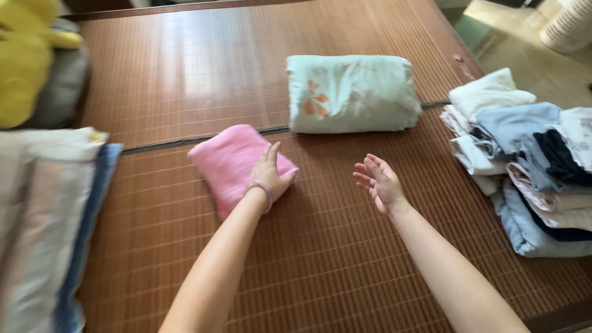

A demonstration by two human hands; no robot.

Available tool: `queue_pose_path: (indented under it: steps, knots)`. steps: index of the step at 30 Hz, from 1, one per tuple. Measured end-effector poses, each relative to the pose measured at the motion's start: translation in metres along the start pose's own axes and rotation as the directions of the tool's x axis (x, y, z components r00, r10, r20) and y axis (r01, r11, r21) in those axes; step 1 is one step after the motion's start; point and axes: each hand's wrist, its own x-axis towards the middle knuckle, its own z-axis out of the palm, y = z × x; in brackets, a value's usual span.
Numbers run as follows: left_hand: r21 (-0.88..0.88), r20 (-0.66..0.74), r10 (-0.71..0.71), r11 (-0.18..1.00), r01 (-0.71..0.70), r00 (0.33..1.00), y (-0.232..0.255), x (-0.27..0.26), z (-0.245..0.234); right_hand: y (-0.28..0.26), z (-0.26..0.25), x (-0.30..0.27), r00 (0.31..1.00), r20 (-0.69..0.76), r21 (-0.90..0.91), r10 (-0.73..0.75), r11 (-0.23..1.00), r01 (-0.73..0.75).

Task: The person stacks folded bedding on a shelf and places folded garments into a wardrobe before organizing smaller items and a hair dryer into a lower drawer.

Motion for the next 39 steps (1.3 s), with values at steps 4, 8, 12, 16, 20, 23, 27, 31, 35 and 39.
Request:
queue_pose_path:
  steps: [4,8,12,16,20,23,27,31,35,39]
  knots:
    - [-0.147,-0.011,0.147,0.978,-0.147,0.989,0.002,0.052,0.107,0.020,-0.070,0.055,0.993,-0.081,0.199,0.084,0.978,-0.066]
    - [0.016,0.263,-0.208,0.977,0.211,0.942,0.011,0.080,0.161,0.037,-0.117,0.096,0.976,-0.165,0.277,0.142,0.956,-0.092]
    - [-0.055,0.361,-0.348,0.918,0.392,0.865,-0.010,0.074,0.216,0.061,-0.139,0.134,0.960,-0.171,0.264,0.221,0.949,-0.171]
    - [-0.034,0.259,-0.263,0.959,0.281,0.929,-0.030,0.076,0.249,0.091,-0.160,0.204,0.942,-0.187,0.252,0.278,0.941,-0.227]
    - [0.221,0.437,-0.447,0.894,0.389,0.780,-0.012,0.094,0.227,0.143,-0.134,0.270,0.956,-0.137,0.371,0.260,0.908,-0.194]
    - [0.250,0.468,-0.470,0.883,0.398,0.748,-0.004,0.089,0.212,0.142,-0.114,0.322,0.957,-0.147,0.394,0.252,0.902,-0.177]
    - [0.240,0.473,-0.444,0.896,0.374,0.761,-0.003,0.092,0.211,0.123,-0.078,0.372,0.936,-0.144,0.561,0.322,0.805,-0.191]
    - [0.239,0.506,-0.445,0.896,0.375,0.739,-0.007,0.093,0.213,0.115,-0.073,0.383,0.880,-0.363,0.489,0.305,0.867,-0.098]
    - [0.218,0.499,-0.438,0.898,0.381,0.747,-0.004,0.090,0.210,0.126,-0.089,0.361,0.914,-0.341,0.475,0.218,0.879,-0.032]
    - [0.193,0.477,-0.432,0.901,0.388,0.765,-0.010,0.087,0.212,0.135,-0.126,0.295,0.925,-0.325,0.445,0.196,0.895,-0.033]
